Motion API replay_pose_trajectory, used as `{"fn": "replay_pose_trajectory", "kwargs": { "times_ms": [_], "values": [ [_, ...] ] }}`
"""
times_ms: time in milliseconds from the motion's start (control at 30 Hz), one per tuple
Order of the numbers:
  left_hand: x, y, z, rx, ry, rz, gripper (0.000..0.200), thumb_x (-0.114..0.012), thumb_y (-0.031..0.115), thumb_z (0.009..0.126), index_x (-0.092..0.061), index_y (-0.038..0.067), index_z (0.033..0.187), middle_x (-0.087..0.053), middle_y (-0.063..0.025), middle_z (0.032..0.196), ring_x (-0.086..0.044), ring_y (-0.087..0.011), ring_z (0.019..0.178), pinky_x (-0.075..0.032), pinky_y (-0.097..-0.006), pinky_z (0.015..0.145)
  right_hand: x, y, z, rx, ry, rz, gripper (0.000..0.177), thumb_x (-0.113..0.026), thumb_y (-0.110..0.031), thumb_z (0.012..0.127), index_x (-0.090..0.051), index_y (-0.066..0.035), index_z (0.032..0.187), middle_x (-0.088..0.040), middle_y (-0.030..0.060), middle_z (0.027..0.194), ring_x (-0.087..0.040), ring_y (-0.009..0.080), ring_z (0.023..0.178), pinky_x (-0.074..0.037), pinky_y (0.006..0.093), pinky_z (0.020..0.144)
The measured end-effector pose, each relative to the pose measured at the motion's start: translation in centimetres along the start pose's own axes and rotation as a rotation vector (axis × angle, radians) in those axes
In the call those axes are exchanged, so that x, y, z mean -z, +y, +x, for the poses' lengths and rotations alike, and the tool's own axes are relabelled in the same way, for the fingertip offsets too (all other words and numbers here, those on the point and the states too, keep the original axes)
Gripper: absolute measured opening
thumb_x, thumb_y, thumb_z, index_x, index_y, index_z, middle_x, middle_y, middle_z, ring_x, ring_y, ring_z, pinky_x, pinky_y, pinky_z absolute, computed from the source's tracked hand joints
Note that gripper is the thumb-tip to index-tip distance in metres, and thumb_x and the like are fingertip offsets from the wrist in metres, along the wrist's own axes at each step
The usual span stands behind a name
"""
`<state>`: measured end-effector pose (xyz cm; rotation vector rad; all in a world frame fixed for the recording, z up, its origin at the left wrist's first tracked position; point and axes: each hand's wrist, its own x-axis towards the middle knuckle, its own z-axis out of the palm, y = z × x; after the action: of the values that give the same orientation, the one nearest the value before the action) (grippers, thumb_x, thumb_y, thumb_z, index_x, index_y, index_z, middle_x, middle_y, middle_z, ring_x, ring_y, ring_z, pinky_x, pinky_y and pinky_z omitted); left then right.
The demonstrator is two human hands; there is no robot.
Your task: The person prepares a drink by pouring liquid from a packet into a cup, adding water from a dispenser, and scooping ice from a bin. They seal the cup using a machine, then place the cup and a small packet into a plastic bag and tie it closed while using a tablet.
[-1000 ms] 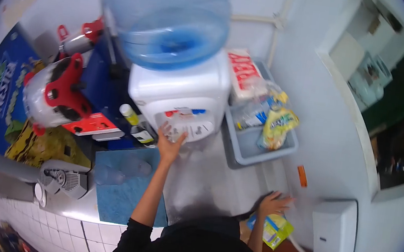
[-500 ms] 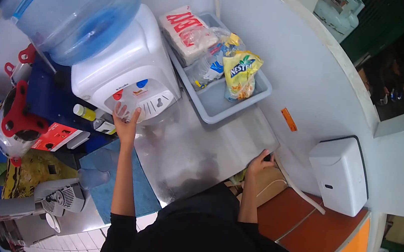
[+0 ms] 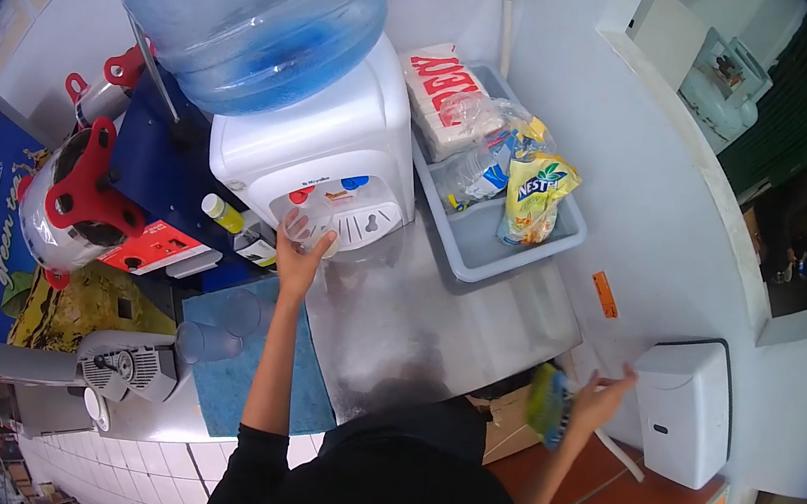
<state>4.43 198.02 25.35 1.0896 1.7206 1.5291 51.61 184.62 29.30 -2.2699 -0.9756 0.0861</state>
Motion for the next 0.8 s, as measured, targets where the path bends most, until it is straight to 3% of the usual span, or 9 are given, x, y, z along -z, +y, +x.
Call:
{"fn": "replay_pose_trajectory", "kwargs": {
  "times_ms": [167,267,333,400,433,500,667,733,800],
  "values": [
    [-0.6,0.4,0.2,0.027,-0.001,-0.023,0.088,-0.085,0.026,0.072,-0.035,0.004,0.14,-0.049,-0.0193,0.133,-0.052,-0.0284,0.114,-0.044,-0.04,0.095,-1.8,-8.0,-1.4,0.372,0.139,0.035,0.044,-0.06,-0.008,0.089,-0.047,-0.005,0.131,-0.06,0.0148,0.109,-0.061,0.0293,0.094,-0.048,0.0395,0.082],
    [-0.5,1.1,0.3,0.03,0.01,-0.008,0.089,-0.086,0.025,0.071,-0.034,0.003,0.14,-0.049,-0.0185,0.133,-0.052,-0.0284,0.115,-0.044,-0.0402,0.094,-8.2,-10.8,-5.3,0.292,-0.261,0.18,0.049,-0.06,-0.006,0.088,-0.045,-0.004,0.134,-0.056,0.0156,0.118,-0.058,0.0318,0.105,-0.046,0.0409,0.088],
    [-0.5,0.7,0.5,0.035,0.014,0.002,0.089,-0.086,0.024,0.071,-0.034,0.003,0.14,-0.05,-0.0183,0.133,-0.052,-0.0283,0.115,-0.044,-0.0407,0.094,-14.2,-10.2,-7.1,0.418,-0.312,0.187,0.056,-0.062,-0.005,0.086,-0.039,-0.003,0.137,-0.054,0.0188,0.119,-0.056,0.0333,0.107,-0.046,0.0402,0.089],
    [-0.6,0.3,0.8,0.032,0.018,0.012,0.089,-0.086,0.024,0.071,-0.034,0.003,0.14,-0.05,-0.0181,0.133,-0.052,-0.0283,0.116,-0.044,-0.0412,0.094,-17.9,-11.0,-8.6,0.424,-0.271,0.469,0.062,-0.062,-0.004,0.087,-0.03,-0.003,0.14,-0.057,0.0198,0.108,-0.061,0.0307,0.094,-0.05,0.0371,0.074],
    [-0.7,0.1,0.8,0.04,0.011,0.023,0.089,-0.086,0.023,0.07,-0.034,0.003,0.14,-0.05,-0.018,0.133,-0.051,-0.0284,0.116,-0.044,-0.0412,0.094,-18.3,-11.1,-8.8,0.436,-0.276,0.478,0.062,-0.062,-0.004,0.087,-0.03,-0.003,0.14,-0.057,0.0198,0.108,-0.061,0.0307,0.094,-0.05,0.0371,0.074],
    [-0.9,-0.2,0.8,0.051,0.016,0.042,0.089,-0.086,0.022,0.07,-0.034,0.004,0.14,-0.05,-0.0178,0.133,-0.051,-0.029,0.117,-0.044,-0.0411,0.095,-18.4,-11.5,-9.4,0.138,-0.494,0.624,0.062,-0.062,-0.002,0.087,-0.027,-0.001,0.139,-0.056,0.0215,0.11,-0.062,0.0268,0.092,-0.051,0.0328,0.071],
    [-1.6,-1.2,0.9,0.036,0.087,0.019,0.089,-0.088,0.027,0.067,-0.038,0.006,0.137,-0.054,-0.0201,0.13,-0.055,-0.0328,0.115,-0.047,-0.0413,0.093,-16.4,-13.5,-10.5,0.175,-0.406,0.871,0.046,-0.056,0.002,0.088,-0.039,0.002,0.131,-0.056,0.0194,0.114,-0.06,0.0249,0.089,-0.049,0.0349,0.077],
    [-1.5,-0.3,0.7,0.053,0.051,0.079,0.087,-0.087,0.02,0.069,-0.036,0.004,0.137,-0.05,-0.0187,0.134,-0.051,-0.0319,0.12,-0.046,-0.0409,0.094,-15.2,-16.3,-11.0,0.693,-0.315,0.802,0.038,-0.055,0.004,0.089,-0.044,0.001,0.125,-0.058,0.0174,0.111,-0.061,0.0213,0.092,-0.05,0.0317,0.079],
    [-1.5,0.0,0.4,0.049,0.067,0.046,0.087,-0.087,0.02,0.069,-0.036,0.005,0.137,-0.05,-0.0191,0.134,-0.051,-0.0321,0.121,-0.046,-0.0414,0.095,-14.0,-21.8,-11.0,0.912,-0.526,0.873,0.036,-0.052,0.008,0.087,-0.048,0.001,0.122,-0.057,0.0166,0.121,-0.058,0.0254,0.1,-0.047,0.0327,0.086]
  ]
}}
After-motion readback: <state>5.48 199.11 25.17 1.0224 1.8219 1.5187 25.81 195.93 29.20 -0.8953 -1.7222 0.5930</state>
